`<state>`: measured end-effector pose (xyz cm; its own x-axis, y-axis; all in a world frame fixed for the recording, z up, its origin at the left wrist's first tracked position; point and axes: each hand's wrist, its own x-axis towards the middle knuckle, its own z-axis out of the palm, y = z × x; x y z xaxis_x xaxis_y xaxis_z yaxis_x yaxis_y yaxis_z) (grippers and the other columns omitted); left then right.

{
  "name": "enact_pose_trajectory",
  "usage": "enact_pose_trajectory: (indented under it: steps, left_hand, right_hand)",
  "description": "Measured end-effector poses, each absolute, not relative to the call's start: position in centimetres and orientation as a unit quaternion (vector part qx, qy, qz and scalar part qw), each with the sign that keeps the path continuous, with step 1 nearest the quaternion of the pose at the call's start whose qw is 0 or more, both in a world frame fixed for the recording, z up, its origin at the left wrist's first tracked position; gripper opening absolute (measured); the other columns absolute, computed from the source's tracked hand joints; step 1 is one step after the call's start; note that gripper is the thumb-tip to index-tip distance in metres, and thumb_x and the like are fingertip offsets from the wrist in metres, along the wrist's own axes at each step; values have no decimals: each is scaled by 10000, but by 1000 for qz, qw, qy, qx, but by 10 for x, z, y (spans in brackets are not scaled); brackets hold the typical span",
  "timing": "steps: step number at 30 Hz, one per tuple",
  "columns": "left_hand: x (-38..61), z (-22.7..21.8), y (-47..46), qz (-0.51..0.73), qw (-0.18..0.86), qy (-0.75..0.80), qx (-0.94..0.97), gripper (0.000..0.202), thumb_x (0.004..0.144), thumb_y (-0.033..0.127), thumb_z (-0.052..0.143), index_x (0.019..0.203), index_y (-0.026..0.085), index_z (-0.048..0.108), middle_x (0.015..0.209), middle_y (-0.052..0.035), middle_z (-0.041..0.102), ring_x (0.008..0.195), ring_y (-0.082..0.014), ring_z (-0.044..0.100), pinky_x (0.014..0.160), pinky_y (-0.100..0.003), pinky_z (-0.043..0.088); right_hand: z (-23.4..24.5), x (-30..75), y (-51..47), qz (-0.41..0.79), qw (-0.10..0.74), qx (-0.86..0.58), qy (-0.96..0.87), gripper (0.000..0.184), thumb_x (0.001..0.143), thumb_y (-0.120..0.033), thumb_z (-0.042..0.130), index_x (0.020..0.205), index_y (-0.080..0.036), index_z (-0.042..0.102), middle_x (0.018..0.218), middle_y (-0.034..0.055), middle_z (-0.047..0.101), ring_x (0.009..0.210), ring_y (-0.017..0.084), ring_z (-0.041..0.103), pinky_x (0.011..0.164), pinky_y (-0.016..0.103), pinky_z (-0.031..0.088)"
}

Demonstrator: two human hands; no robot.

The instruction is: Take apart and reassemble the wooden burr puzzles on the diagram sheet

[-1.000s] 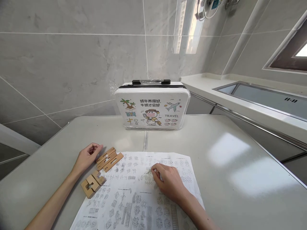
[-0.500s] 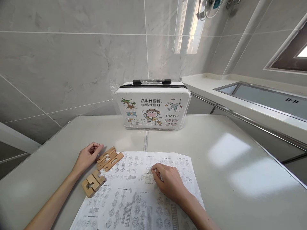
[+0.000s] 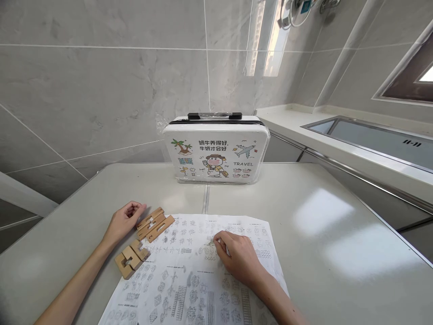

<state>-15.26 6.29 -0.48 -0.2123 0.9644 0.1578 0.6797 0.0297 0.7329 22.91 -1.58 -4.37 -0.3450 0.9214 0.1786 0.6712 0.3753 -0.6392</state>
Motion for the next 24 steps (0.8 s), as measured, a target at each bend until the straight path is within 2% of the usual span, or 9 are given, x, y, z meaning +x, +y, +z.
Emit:
enact_pose_trajectory:
  steps: [24]
  left_hand:
    - [-151, -3, 62, 358, 206, 690, 594, 408, 854, 628, 648, 768, 230, 620, 654, 6, 590, 615, -175, 495, 586, -284, 393]
  right_hand:
    - [-43, 230, -17, 250, 263, -508, -781, 259, 1076, -312, 422, 961, -244, 644, 682, -30, 593, 574, 160, 520, 576, 273, 324]
